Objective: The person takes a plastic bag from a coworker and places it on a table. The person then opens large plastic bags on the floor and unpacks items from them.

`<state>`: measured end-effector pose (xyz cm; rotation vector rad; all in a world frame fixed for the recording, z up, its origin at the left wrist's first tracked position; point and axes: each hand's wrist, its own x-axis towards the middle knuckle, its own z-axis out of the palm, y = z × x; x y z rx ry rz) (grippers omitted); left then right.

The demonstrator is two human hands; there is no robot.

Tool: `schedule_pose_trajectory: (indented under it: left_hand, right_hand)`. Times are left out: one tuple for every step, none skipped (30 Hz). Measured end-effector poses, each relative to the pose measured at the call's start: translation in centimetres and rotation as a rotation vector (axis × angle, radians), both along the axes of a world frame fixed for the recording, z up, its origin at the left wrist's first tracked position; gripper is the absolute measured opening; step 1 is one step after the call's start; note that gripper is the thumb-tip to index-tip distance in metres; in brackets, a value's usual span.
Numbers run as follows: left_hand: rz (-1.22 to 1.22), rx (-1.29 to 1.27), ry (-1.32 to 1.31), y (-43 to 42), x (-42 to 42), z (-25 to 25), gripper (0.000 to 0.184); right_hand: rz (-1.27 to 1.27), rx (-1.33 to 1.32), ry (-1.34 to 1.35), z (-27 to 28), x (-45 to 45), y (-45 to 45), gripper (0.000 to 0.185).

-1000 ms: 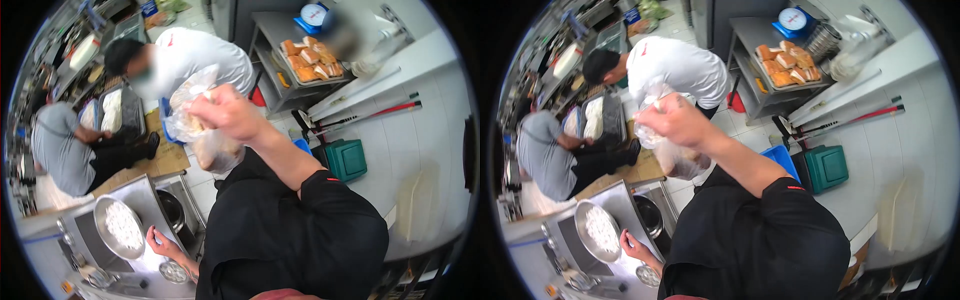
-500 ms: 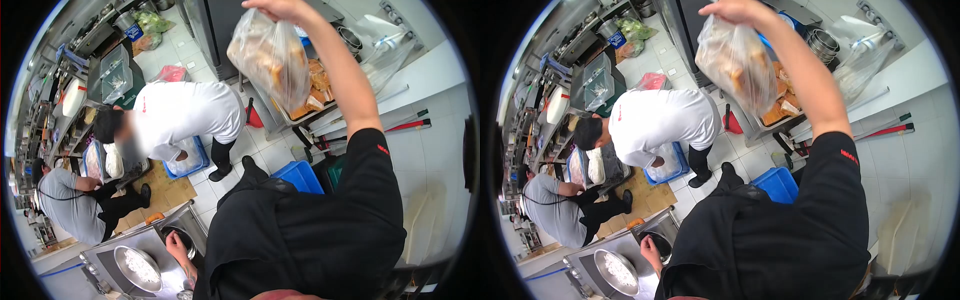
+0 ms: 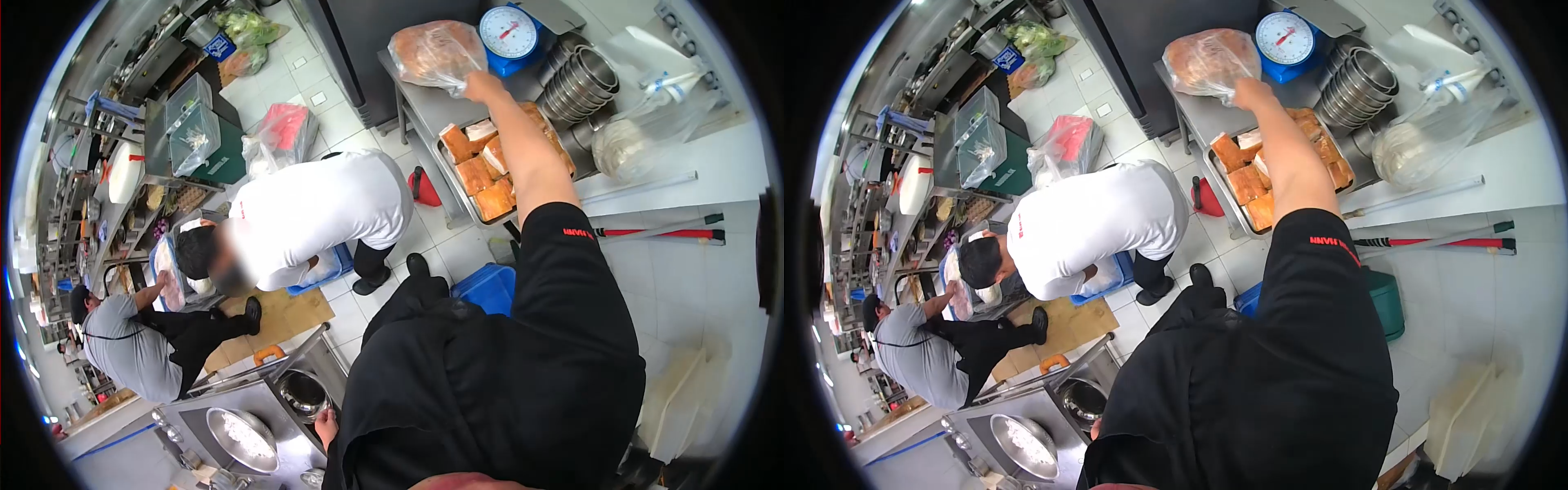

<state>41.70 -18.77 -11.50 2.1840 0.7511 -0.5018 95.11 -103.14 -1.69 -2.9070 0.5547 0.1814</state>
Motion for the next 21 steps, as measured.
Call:
schedule_pose_trajectory:
  left_hand:
    - [-0.073, 0.082, 0.054, -1.3, 0.4, 1.9, 0.023]
    - [-0.072, 0.086, 0.059, 0.0, -0.7, 0.6, 0.023]
    - [-0.163, 0.018, -0.026, 1.5, -1.6, -1.7, 0.023]
    - [-0.192, 0.016, -0.016, 1.5, -1.4, -2.1, 0.023]
    - [-0.222, 0.013, -0.006, 1.6, -1.3, -2.6, 0.023]
    - [-0.251, 0.011, 0.004, 1.7, -1.1, -3.1, 0.023]
    - [-0.109, -0.155, -0.036, 2.0, -1.2, -4.3, 0.024]
    - [0.036, -0.321, -0.077, 2.4, -1.4, -5.5, 0.025]
    - [-0.028, -0.228, -0.048, 2.4, -0.7, -5.8, 0.027]
    - [-0.091, -0.133, -0.013, 1.9, 0.0, -5.4, 0.029]
    - [-0.070, -0.135, -0.077, 1.1, 0.2, -5.3, 0.031]
    - [-0.050, -0.138, -0.140, 0.7, -0.2, -5.4, 0.033]
    - [-0.045, -0.189, -0.136, 1.4, -1.3, -7.2, 0.034]
    - [-0.039, -0.240, -0.135, 2.2, -2.4, -8.9, 0.035]
    - [-0.098, -0.241, -0.167, 2.1, -3.4, -9.1, 0.035]
    - [-0.155, -0.242, -0.197, 2.2, -4.8, -9.1, 0.035]
    - [-0.141, -0.358, -0.215, 3.3, -6.8, -10.3, 0.034]
    - [-0.121, -0.361, -0.211, 2.4, -8.1, -8.2, 0.034]
    - [-0.087, -0.324, -0.159, 0.1, -9.0, -3.4, 0.034]
    - [-0.045, -0.284, -0.102, -0.5, -11.0, -0.6, 0.033]
    - [-0.003, -0.283, -0.093, 0.8, -13.9, -1.0, 0.033]
  right_hand:
    - [-0.067, 0.013, -0.008, -0.3, -1.0, 0.1, 0.037]
    - [-0.066, 0.017, -0.004, -0.5, -1.4, -0.3, 0.037]
    - [-0.051, -0.013, 0.012, -0.4, -1.5, -0.7, 0.035]
    - [-0.037, -0.043, 0.025, 0.2, -1.9, -0.7, 0.034]
    - [-0.038, -0.045, 0.020, 0.8, -2.4, -0.5, 0.034]
    - [0.029, -0.087, 0.037, 1.9, -2.9, 0.1, 0.034]
    - [0.099, -0.131, 0.053, 3.0, -3.4, 1.0, 0.034]
    - [0.108, -0.137, 0.043, 3.6, -4.0, 2.5, 0.034]
    - [0.167, -0.120, -0.064, 4.3, -4.9, 4.6, 0.035]
    - [0.226, -0.101, -0.165, 4.7, -6.1, 7.1, 0.035]
    - [0.257, -0.018, -0.216, 4.0, -7.5, 10.0, 0.036]
    - [0.286, 0.065, -0.264, 2.6, -8.9, 13.3, 0.036]
    - [0.406, 0.113, -0.240, 0.4, -10.4, 16.8, 0.036]
    - [0.526, 0.162, -0.216, -1.2, -12.1, 20.6, 0.035]
    - [0.562, 0.176, -0.090, 0.3, -16.3, 25.9, 0.035]
    - [0.593, 0.182, 0.053, -2.0, -18.4, 30.1, 0.036]
    - [0.678, 0.192, 0.131, -4.5, -21.2, 34.0, 0.036]
    - [0.793, 0.076, 0.260, -4.1, -24.8, 38.9, 0.033]
    - [0.868, 0.028, 0.388, -5.6, -27.7, 43.3, 0.032]
    - [0.922, 0.041, 0.473, -8.1, -30.2, 47.6, 0.033]
    - [0.994, 0.035, 0.504, -8.2, -33.5, 52.0, 0.033]
